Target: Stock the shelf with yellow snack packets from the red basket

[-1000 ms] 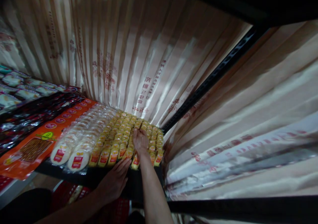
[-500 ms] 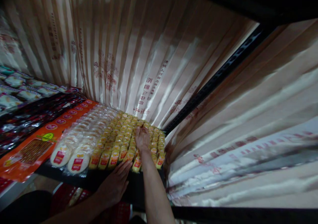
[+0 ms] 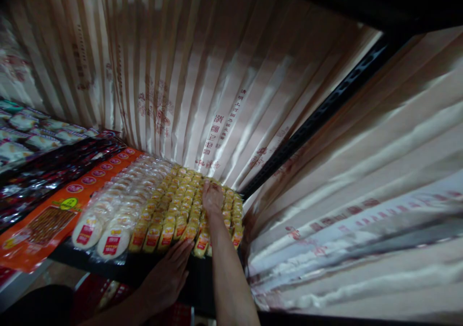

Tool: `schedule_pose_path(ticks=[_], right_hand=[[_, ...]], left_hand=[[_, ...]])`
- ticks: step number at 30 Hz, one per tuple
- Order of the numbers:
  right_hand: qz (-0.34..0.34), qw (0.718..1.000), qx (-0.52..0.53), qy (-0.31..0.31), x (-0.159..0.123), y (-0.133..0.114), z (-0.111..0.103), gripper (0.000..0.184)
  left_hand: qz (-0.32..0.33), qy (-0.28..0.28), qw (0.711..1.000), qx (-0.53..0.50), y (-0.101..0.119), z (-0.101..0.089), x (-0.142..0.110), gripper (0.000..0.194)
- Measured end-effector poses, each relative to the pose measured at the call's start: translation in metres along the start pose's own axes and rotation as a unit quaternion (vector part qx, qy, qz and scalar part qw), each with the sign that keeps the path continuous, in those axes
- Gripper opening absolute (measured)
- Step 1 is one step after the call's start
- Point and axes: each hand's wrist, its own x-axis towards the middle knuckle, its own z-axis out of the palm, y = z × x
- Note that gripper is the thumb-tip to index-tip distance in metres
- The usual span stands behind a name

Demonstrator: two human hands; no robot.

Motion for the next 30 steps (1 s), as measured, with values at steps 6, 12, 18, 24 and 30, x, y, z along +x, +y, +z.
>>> schedule_pose_path(ticks=[6, 12, 18, 24, 30], right_hand=[[0.013, 1.000, 0.012, -0.023, 0.001, 0.002, -0.003, 0.060], [0.053, 0.999, 0.008, -0.004, 0.000, 0.006, -0.008, 0.059], [0.076, 0.997, 0.014, -0.011, 0.011, 0.001, -0.009, 0.065], [0.062, 0.996, 0.038, -0.058, 0.016, -0.007, -0.006, 0.068], [0.040, 0.999, 0.013, -0.027, 0.018, 0.000, -0.008, 0.061]], left_hand=[[-0.001, 0.008, 1.000, 0.000, 0.000, 0.003, -0.001, 0.054], [0.011, 0.024, 0.999, 0.034, 0.001, -0.002, 0.001, 0.050], [0.004, 0.014, 0.999, 0.036, 0.002, -0.010, 0.004, 0.050], [-0.002, 0.000, 1.000, 0.023, 0.002, -0.010, 0.004, 0.051], [-0.002, -0.001, 1.000, 0.020, 0.001, -0.005, 0.002, 0.054]])
